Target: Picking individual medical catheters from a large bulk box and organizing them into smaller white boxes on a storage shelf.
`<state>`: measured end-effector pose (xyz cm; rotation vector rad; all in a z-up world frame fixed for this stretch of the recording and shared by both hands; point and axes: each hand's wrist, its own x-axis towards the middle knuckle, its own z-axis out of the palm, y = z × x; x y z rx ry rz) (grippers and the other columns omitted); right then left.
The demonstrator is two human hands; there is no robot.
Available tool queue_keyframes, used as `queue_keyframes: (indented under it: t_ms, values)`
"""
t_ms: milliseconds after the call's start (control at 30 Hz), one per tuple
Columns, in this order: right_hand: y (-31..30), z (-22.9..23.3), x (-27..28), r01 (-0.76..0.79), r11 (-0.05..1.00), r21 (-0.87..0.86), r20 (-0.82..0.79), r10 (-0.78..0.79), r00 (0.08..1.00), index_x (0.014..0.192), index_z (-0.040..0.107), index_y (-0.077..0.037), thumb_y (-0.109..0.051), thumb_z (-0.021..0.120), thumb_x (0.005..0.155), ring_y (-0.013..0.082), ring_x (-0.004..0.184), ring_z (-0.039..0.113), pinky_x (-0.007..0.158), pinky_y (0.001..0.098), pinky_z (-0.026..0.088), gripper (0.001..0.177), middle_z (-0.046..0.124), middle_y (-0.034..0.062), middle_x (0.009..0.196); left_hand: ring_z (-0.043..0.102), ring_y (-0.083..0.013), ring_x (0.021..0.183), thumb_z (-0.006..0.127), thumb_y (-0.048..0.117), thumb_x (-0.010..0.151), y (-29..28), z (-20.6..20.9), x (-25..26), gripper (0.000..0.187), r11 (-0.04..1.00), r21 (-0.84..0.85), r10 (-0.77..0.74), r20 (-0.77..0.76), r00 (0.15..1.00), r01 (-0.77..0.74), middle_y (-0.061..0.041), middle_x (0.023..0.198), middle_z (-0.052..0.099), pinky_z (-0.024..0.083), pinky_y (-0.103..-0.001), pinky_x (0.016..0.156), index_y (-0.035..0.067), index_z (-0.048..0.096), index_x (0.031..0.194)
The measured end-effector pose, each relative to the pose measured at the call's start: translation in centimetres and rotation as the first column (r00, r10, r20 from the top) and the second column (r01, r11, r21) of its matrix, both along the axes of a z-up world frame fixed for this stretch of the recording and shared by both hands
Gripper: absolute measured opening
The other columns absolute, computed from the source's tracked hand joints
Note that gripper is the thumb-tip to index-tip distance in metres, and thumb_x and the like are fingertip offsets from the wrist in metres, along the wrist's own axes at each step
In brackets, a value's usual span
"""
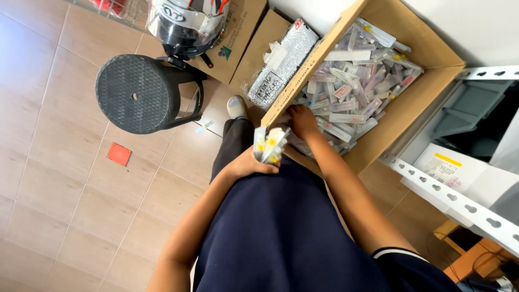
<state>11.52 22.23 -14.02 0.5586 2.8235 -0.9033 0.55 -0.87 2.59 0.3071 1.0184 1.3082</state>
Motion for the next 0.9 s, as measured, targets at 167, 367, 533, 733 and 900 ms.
queue_keyframes:
  t_ms: [167,367,533,733,900]
  values:
    - [0.3,1.3,-0.9,-0.105,0.978,0.178,0.209,0.066,0.976,0.119,0.07,-0.013,-0.013,0.077,0.074,0.0328,0.124,0.054,0.1,0.0504,0.039,0.046,0.066,0.0091,0.129,0.064,-0.0085,0.098,0.086,0.008,0.076,-1.2,-0.8,0.2,0.045,0.998,-0.052,-0.033,-0.134,0.99,0.026,0.0,0.104,0.07,0.051,-0.025,0.092,0.006,0.066,0.116]
    - [2.9,7.4,4.7,0.075,0.993,0.094,0.032,-0.078,0.996,0.113,0.078,-0.016,-0.02,0.083,0.08,0.0281,0.122,0.059,0.106,0.0485,0.04,0.034,0.073,0.0043,0.119,0.066,-0.0135,0.074,0.083,0.013,0.083,-1.3,-2.8,-0.2,0.034,0.957,-0.212,0.17,-0.14,0.975,-0.197,-0.005,0.089,0.069,0.054,-0.028,0.069,-0.001,0.066,0.108]
    - [3.1,20.9,7.5,0.185,0.977,0.109,-0.258,-0.151,0.954,0.108,0.08,-0.022,-0.012,0.084,0.077,0.0266,0.121,0.058,0.104,0.0493,0.039,0.033,0.073,-0.0016,0.117,0.066,-0.0119,0.074,0.078,0.017,0.089,0.6,-2.5,-0.4,0.033,0.935,-0.224,0.242,-0.171,0.955,-0.277,-0.004,0.085,0.069,0.054,-0.027,0.068,0.0,0.068,0.115]
    - [-0.7,21.5,7.1,-0.112,0.994,0.003,-0.34,0.106,0.934,0.106,0.08,-0.017,-0.004,0.083,0.075,0.0271,0.121,0.058,0.11,0.0435,0.047,0.034,0.066,0.0016,0.115,0.073,-0.0119,0.089,0.075,0.011,0.087,3.4,-1.9,4.1,0.037,0.995,-0.079,0.07,0.114,0.991,-0.061,-0.005,0.103,0.075,0.059,-0.027,0.084,0.005,0.064,0.122]
    - [0.0,19.2,3.5,-0.143,0.935,-0.324,-0.298,0.043,0.954,0.113,0.071,-0.013,-0.016,0.089,0.072,0.0303,0.126,0.057,0.108,0.0438,0.046,0.045,0.061,0.0057,0.126,0.069,-0.0162,0.073,0.073,0.002,0.087,1.3,-3.9,5.4,0.033,0.969,-0.165,0.21,0.157,0.965,-0.184,-0.01,0.099,0.072,0.057,-0.031,0.069,0.0,0.065,0.119]
